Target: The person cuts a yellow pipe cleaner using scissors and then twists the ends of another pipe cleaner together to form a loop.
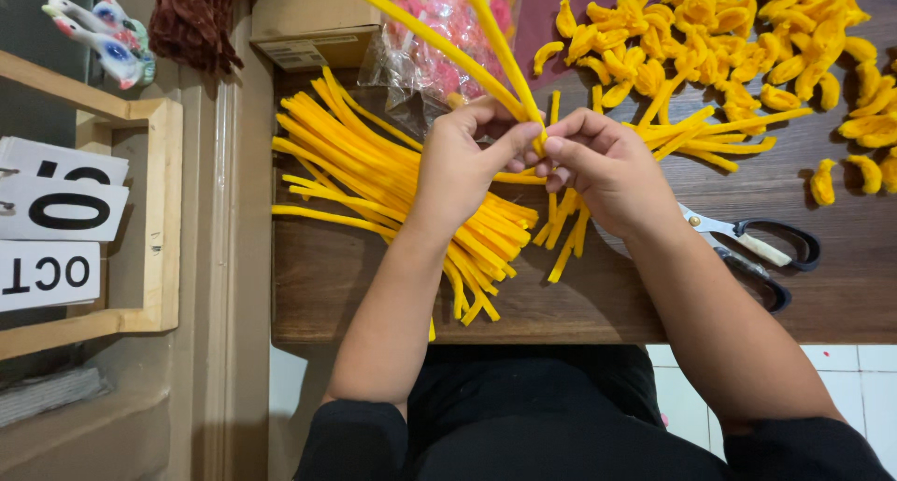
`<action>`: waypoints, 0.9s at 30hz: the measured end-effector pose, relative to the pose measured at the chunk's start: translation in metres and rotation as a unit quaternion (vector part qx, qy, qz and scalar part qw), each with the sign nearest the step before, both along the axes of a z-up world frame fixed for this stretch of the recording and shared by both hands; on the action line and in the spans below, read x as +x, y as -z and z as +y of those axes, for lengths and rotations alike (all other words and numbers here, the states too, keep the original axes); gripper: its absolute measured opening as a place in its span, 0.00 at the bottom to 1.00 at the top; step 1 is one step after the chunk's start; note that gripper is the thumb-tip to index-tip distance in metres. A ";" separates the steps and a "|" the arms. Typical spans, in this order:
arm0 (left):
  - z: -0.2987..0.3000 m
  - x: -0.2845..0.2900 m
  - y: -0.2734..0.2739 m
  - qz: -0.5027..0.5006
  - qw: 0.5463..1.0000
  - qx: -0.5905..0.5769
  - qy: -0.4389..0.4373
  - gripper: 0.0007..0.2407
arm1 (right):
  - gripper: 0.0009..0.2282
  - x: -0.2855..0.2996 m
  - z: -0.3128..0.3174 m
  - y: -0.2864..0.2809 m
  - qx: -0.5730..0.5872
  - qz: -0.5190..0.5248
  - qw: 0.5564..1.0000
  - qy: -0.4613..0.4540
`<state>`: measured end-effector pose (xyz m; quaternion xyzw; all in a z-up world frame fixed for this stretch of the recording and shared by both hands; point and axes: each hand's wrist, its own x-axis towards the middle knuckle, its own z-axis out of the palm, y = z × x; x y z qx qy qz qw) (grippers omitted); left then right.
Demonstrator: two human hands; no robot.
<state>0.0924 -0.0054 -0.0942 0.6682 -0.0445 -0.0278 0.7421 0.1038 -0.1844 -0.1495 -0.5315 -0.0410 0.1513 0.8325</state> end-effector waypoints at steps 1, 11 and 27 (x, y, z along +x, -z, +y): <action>0.000 0.000 0.001 0.001 1.000 0.000 -0.001 0.09 | 0.07 -0.001 0.000 -0.002 0.000 0.001 1.000 -0.001; -0.001 0.002 0.002 0.043 0.988 -0.146 0.001 0.11 | 0.12 -0.005 -0.003 -0.010 0.000 -0.071 0.997 -0.003; -0.002 -0.001 0.002 0.014 0.994 -0.110 -0.006 0.12 | 0.07 -0.005 -0.001 -0.014 -0.071 -0.132 0.986 0.073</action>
